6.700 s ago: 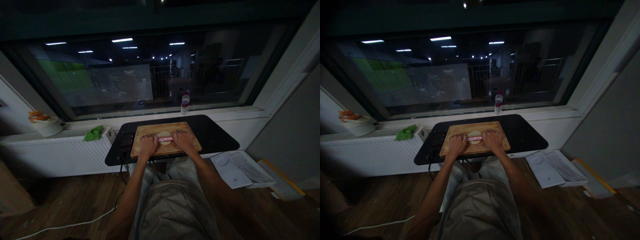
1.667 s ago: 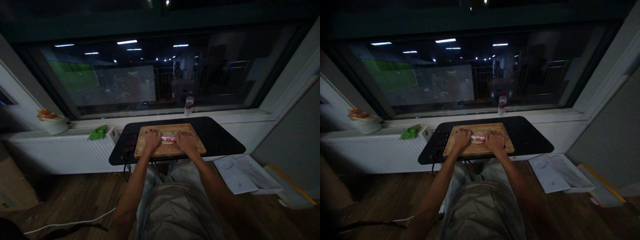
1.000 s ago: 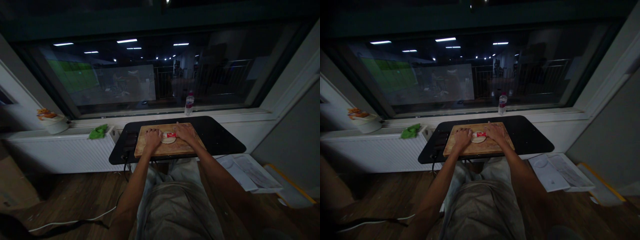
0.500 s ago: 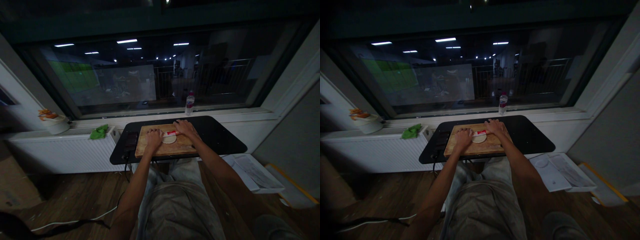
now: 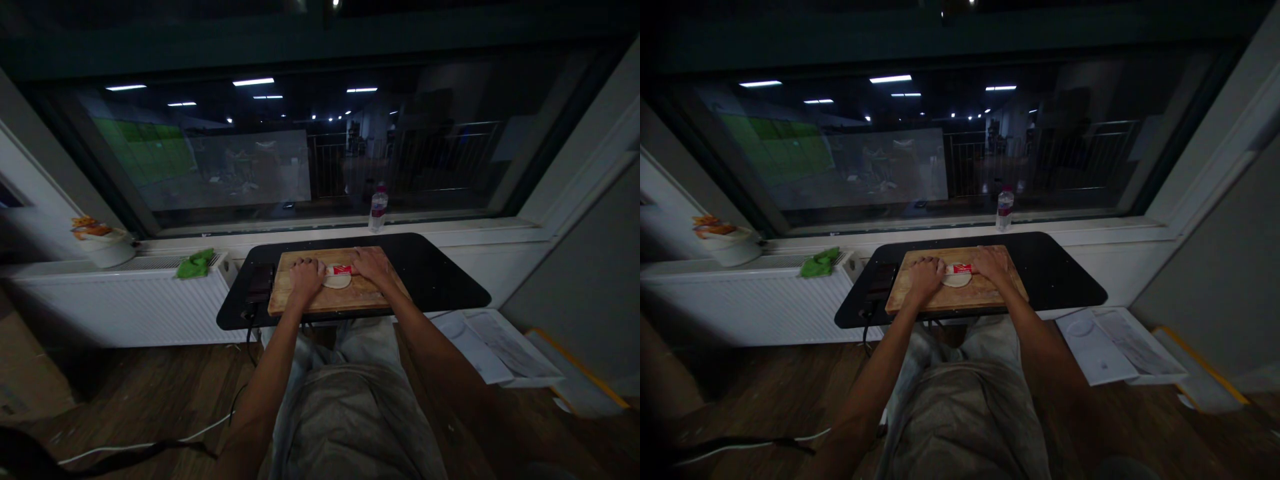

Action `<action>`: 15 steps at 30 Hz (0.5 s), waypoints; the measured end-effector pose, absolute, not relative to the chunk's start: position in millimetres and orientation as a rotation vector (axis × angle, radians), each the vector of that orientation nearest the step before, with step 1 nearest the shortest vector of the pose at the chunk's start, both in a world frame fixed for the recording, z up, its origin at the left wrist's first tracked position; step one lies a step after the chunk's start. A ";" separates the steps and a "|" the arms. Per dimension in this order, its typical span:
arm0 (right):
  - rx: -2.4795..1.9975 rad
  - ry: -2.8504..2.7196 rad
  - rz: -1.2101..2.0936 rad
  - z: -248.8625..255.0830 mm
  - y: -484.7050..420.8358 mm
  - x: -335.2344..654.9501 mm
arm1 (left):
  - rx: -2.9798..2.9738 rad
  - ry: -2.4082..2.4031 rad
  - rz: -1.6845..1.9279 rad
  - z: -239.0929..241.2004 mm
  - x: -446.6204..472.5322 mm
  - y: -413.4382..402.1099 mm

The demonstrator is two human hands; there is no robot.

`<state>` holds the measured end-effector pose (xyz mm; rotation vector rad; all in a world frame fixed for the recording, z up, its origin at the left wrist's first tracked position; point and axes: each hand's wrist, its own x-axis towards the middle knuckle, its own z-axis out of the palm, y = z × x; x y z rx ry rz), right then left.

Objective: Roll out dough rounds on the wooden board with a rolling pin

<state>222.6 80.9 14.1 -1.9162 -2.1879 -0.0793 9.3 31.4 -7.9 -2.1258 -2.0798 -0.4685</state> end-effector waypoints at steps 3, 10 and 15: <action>-1.890 -2.194 -0.115 12.0 71.1 222.9 | -2.125 -2.088 -0.491 -9.6 9.3 33.5; -1.895 -2.167 -0.190 5.8 40.1 222.7 | -2.131 -2.061 -0.548 -14.0 8.7 36.2; -1.930 -2.126 -0.176 4.7 12.1 217.4 | -2.177 -2.020 -0.591 -15.1 7.6 34.8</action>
